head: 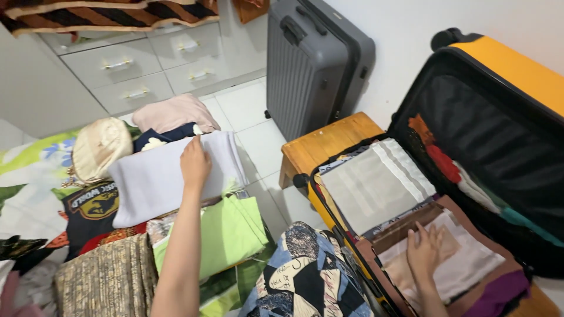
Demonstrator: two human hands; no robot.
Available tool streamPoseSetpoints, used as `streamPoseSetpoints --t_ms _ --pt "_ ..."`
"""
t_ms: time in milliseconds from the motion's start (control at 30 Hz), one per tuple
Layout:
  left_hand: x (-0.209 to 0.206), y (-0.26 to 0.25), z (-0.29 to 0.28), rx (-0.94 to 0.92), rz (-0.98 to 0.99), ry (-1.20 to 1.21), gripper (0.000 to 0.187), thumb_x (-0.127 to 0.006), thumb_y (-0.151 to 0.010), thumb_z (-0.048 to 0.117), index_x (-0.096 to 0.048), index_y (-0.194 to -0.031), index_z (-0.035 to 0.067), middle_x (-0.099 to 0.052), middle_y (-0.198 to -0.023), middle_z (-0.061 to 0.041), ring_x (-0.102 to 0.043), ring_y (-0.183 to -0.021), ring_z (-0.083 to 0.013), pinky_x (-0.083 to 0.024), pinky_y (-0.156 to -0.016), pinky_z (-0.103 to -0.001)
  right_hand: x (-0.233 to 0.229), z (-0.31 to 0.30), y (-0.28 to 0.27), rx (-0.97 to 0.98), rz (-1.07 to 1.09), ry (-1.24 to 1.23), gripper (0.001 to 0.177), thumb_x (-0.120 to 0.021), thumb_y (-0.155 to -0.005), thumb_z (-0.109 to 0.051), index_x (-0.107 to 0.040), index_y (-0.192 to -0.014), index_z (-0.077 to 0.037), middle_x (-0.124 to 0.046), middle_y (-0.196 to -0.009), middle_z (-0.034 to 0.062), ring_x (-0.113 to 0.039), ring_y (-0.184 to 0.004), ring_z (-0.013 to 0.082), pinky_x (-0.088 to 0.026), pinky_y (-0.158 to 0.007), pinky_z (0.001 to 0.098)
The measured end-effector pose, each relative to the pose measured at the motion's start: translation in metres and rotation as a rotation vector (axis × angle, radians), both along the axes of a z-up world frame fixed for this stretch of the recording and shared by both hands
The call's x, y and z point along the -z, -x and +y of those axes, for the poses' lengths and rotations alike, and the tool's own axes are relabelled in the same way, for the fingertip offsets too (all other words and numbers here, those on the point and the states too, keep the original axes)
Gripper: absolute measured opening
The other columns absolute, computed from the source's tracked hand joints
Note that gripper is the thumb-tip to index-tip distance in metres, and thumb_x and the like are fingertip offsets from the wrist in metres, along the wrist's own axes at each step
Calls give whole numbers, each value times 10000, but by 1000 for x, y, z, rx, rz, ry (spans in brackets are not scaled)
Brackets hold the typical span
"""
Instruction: The person is neatly folding and placing various items of clothing into an open yellow suitcase.
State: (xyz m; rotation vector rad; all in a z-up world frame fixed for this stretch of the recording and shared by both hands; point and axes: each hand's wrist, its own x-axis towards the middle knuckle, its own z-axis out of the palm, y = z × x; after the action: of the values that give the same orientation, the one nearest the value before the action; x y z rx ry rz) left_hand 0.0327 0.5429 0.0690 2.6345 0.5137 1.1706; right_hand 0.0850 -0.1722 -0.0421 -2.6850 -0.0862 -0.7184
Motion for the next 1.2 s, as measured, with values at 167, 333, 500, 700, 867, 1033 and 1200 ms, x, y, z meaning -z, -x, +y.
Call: streamPoseSetpoints --t_ms 167,333,500,700,867,1033,1200 --pt "40 -49 41 -80 223 -69 671 -636 -798 102 -475 -1442 1 -538 -1414 -198 -503 -1315 -354 -359 -1047 -602 -12 16 2 -57 -23 -22 409 -542 -1028 -469 -661 -1354 -253 -439 -1645 175 -262 -1616 403 76 -1146 824" --pt "39 -66 47 -92 315 -110 585 -633 -840 192 -496 -1388 43 -522 -1447 -171 -438 -1374 -322 -237 -1108 -662 -13 15 2 -47 9 17 402 -545 -998 -442 -665 -1344 -276 -412 -1666 169 -248 -1614 397 69 -1141 827" --pt "19 -59 38 -111 380 40 594 -699 -824 205 -561 -1383 58 -569 -1255 -178 -496 -1243 -372 -292 -1129 -635 -33 22 8 -53 63 -1 370 -559 -985 -393 -681 -1316 -285 -391 -1669 167 -231 -1607 391 33 -1167 797" --pt "-2 -41 24 -121 281 -67 378 -726 -762 142 -655 -1127 71 -585 -1142 -158 -530 -1163 -360 -330 -1180 -575 -58 53 18 -130 50 -121 320 -582 -987 -362 -706 -1264 -260 -399 -1668 170 -233 -1603 387 20 -1235 713" --pt "2 -26 22 64 124 -166 285 -673 -741 -14 -623 -1006 79 -632 -1022 -110 -595 -1086 -331 -386 -1160 -533 -60 80 13 -228 6 -165 323 -591 -980 -363 -707 -1252 -232 -402 -1650 189 -222 -1607 391 -36 -1260 663" --pt "-5 3 4 150 78 -213 343 -647 -664 -72 -585 -980 46 -628 -946 -129 -610 -1013 -347 -455 -1106 -466 -60 114 13 -309 13 -175 319 -592 -977 -362 -723 -1229 -219 -424 -1628 197 -246 -1590 392 -84 -1266 644" --pt "-9 10 -4 136 75 -166 412 -637 -733 -76 -629 -1123 56 -635 -1019 -118 -587 -1042 -338 -460 -1020 -435 -58 126 17 -362 32 -168 309 -601 -975 -338 -737 -1216 -201 -419 -1621 219 -259 -1565 433 -117 -1238 648"
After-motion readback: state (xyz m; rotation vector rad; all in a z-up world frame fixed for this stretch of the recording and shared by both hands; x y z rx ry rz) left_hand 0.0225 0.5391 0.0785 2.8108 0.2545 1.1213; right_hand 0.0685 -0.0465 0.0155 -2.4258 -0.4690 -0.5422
